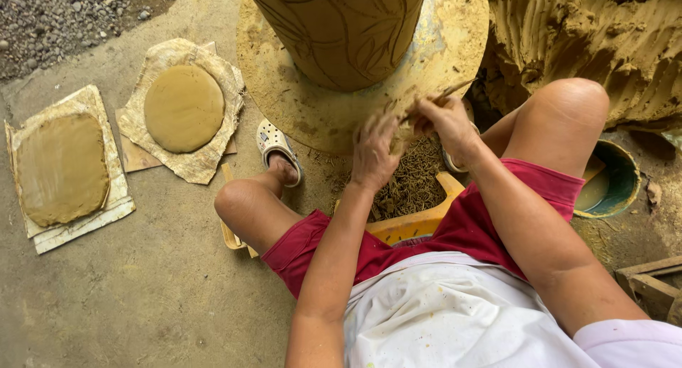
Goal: The person carves decorative lines into a large clay pot and cuts out a small rectangular window from its side using a small knife.
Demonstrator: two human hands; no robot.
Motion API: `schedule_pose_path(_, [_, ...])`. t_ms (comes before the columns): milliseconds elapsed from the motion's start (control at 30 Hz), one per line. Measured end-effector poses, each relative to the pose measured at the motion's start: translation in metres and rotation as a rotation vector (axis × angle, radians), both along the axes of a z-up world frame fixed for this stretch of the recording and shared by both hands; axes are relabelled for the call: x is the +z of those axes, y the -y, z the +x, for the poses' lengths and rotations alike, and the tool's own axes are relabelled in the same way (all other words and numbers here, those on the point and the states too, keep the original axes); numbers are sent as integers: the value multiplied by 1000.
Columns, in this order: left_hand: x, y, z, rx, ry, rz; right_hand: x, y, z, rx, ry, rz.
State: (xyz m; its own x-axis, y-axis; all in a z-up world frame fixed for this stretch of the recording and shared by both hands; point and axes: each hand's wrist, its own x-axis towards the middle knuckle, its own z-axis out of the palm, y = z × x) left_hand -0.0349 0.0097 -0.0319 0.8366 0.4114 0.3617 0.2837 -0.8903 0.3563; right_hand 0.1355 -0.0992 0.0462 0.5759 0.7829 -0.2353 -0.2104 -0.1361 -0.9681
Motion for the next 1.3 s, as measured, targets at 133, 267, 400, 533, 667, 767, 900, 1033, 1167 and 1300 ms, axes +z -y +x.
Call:
schedule_pose_path(133, [-32,0,-17,42,-25,25,-15,6,8,28,29,43])
schedule_pose_path(267, [-13,-16,-8,122,-155,67,-31,14,35,-273,247,71])
schedule_pose_path(400, [47,-9,25,297,-443,19,-34,11,50,-384,891,-95])
schedule_pose_path(533, [84,11,25,44,-667,-3,-24,-5,43,-50,821,-353])
schedule_pose_path(667, [76,29,-23,-340,-428,203,-5,0,8,175,757,-320])
schedule_pose_path(767, [58,39,-72,-382,-498,10,3,22,-34,411,627,-319])
schedule_pose_path(900, [42,30,-100,-71,-403,-293,4,31,-49,329,781,-99])
schedule_pose_path(1033, [41,17,-89,229,39,-288,2,17,-22,19,1105,-187])
schedule_pose_path(1167, [57,9,-82,330,85,-354,3,18,-32,247,879,-402])
schedule_pose_path(1300, [67,18,-89,245,134,-232,-2,35,-56,282,821,-76])
